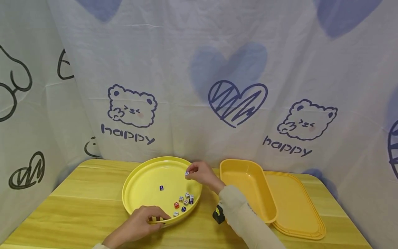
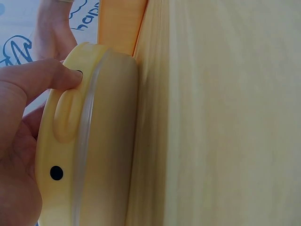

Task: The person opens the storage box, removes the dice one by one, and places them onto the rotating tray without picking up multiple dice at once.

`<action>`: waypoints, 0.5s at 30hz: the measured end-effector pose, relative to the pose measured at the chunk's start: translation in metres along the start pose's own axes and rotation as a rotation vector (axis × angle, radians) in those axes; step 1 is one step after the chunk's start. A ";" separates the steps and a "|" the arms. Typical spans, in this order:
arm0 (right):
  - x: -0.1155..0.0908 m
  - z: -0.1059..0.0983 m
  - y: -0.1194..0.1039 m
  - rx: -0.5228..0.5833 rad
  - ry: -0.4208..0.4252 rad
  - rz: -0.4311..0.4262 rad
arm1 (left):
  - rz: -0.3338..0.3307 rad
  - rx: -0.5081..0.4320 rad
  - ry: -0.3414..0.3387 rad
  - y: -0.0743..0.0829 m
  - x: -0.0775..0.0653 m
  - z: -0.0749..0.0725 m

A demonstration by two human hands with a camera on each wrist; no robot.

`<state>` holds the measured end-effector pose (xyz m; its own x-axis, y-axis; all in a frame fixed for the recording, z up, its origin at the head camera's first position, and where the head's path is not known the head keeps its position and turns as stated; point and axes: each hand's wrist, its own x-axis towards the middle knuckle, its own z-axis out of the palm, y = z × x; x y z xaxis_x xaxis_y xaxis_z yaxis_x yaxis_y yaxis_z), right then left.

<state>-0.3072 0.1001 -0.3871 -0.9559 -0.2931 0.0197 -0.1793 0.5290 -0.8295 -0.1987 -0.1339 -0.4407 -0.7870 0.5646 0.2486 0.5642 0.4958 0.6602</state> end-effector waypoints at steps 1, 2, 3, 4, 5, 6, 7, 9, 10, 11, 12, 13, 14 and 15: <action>-0.001 0.000 0.000 -0.007 -0.006 -0.006 | -0.003 -0.003 -0.002 0.000 0.000 0.000; -0.001 -0.001 0.001 -0.023 -0.012 -0.029 | -0.006 -0.005 -0.004 0.000 0.000 0.000; -0.002 -0.001 0.001 -0.031 -0.016 -0.033 | -0.009 -0.007 -0.005 0.000 0.000 0.000; -0.002 -0.001 0.001 -0.039 -0.017 -0.037 | -0.012 -0.009 -0.006 0.001 0.001 0.000; -0.002 -0.001 0.001 -0.050 -0.018 -0.041 | -0.014 -0.009 -0.007 0.001 0.001 0.000; -0.002 -0.001 0.001 -0.049 -0.019 -0.033 | -0.017 -0.010 -0.008 0.001 0.001 0.000; -0.002 -0.002 0.002 -0.054 -0.019 -0.031 | -0.018 -0.009 -0.007 0.001 0.001 0.000; 0.000 -0.001 0.002 -0.051 -0.012 0.000 | -0.019 -0.005 -0.004 0.001 0.002 0.000; 0.000 -0.001 0.002 -0.055 -0.010 0.007 | -0.019 -0.002 -0.003 0.001 0.002 0.000; 0.000 0.000 0.001 -0.061 -0.007 0.012 | -0.018 -0.001 -0.002 0.001 0.002 0.000; 0.001 0.000 0.001 -0.065 -0.005 0.020 | -0.018 0.000 -0.001 0.001 0.002 0.000; 0.001 0.000 0.001 -0.072 -0.002 0.025 | -0.015 0.001 0.000 0.001 0.002 0.000; 0.001 0.000 0.000 -0.076 -0.001 0.031 | -0.014 0.002 0.001 0.001 0.002 0.000; 0.000 0.000 0.000 -0.080 -0.001 0.034 | -0.012 0.003 0.002 0.001 0.002 0.000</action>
<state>-0.3075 0.0995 -0.3872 -0.9615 -0.2748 -0.0086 -0.1646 0.6006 -0.7825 -0.1998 -0.1325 -0.4392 -0.7945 0.5570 0.2419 0.5551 0.5045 0.6613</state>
